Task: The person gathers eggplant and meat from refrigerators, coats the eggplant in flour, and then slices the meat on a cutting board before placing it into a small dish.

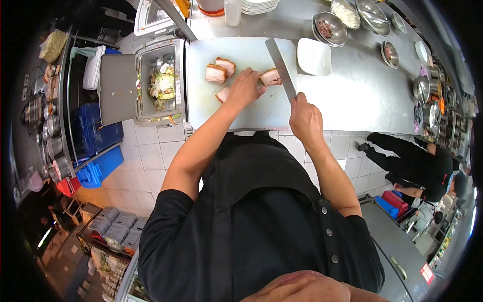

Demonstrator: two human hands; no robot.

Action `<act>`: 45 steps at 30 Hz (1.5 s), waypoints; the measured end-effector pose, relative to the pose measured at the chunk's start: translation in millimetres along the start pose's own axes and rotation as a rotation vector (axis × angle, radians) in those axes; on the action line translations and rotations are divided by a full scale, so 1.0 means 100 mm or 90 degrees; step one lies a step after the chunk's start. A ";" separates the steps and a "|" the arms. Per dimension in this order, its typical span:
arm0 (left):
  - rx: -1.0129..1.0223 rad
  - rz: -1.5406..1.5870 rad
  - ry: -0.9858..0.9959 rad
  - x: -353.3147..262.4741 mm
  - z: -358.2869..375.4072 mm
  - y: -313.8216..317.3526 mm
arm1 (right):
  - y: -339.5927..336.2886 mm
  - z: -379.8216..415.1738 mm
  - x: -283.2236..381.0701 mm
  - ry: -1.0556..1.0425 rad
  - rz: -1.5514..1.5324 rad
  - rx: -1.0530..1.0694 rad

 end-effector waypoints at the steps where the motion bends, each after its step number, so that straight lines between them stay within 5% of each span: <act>1: 0.013 -0.008 0.004 0.02 -0.01 0.02 | -0.04 0.01 0.03 -0.011 -0.027 -0.041; 4: -0.001 0.008 0.000 -0.05 -0.01 0.00 | 0.84 -0.05 -0.36 -0.021 0.054 0.034; 10: -0.009 0.015 -0.006 0.02 0.00 0.01 | 0.24 -0.26 -0.18 -0.010 0.018 0.086; 15: 0.012 0.027 -0.055 0.01 0.06 -0.08 | -0.12 -0.06 0.10 -0.005 -0.024 0.006; 19: -0.032 0.031 -0.013 0.09 0.04 0.03 | 0.91 -0.06 -0.26 0.000 0.044 0.092; 24: 0.011 0.015 -0.027 0.10 0.03 -0.15 | 0.36 -0.17 -0.02 -0.023 0.028 0.058; 26: -0.248 -0.097 0.075 0.02 0.16 -0.64 | 0.22 -0.05 0.05 0.005 0.001 0.078; 27: -0.248 -0.098 0.073 0.06 0.20 -0.77 | 0.25 0.00 0.05 0.005 0.000 0.079; 29: -0.300 -0.280 -0.116 0.27 0.29 -1.06 | 0.35 0.09 0.05 -0.039 -0.044 0.048; 32: -0.203 -0.125 -0.168 0.68 0.26 -0.98 | 0.69 0.09 -0.03 -0.031 -0.010 0.114; 38: -0.101 -0.198 -0.349 0.93 0.34 -1.20 | 0.74 0.01 -0.16 0.045 -0.047 0.064; 40: -0.271 -0.335 0.014 0.78 0.20 -1.16 | 0.73 -0.01 -0.15 0.051 -0.033 0.069; 41: -0.256 -0.377 0.156 0.64 0.12 -1.14 | 0.71 -0.01 -0.13 0.050 -0.032 0.070; 45: -0.002 -0.213 0.057 0.58 -0.12 -0.76 | 0.65 -0.02 -0.02 0.059 -0.065 0.045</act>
Point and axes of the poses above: each hand's wrist, its own z-axis away from the middle knuckle, its own y-axis out of the palm, x = y × z, the point moved 6 cm from there along -z, towards the middle knuckle, and after that the axes turned 7 degrees about z, right-handed, at the moved point
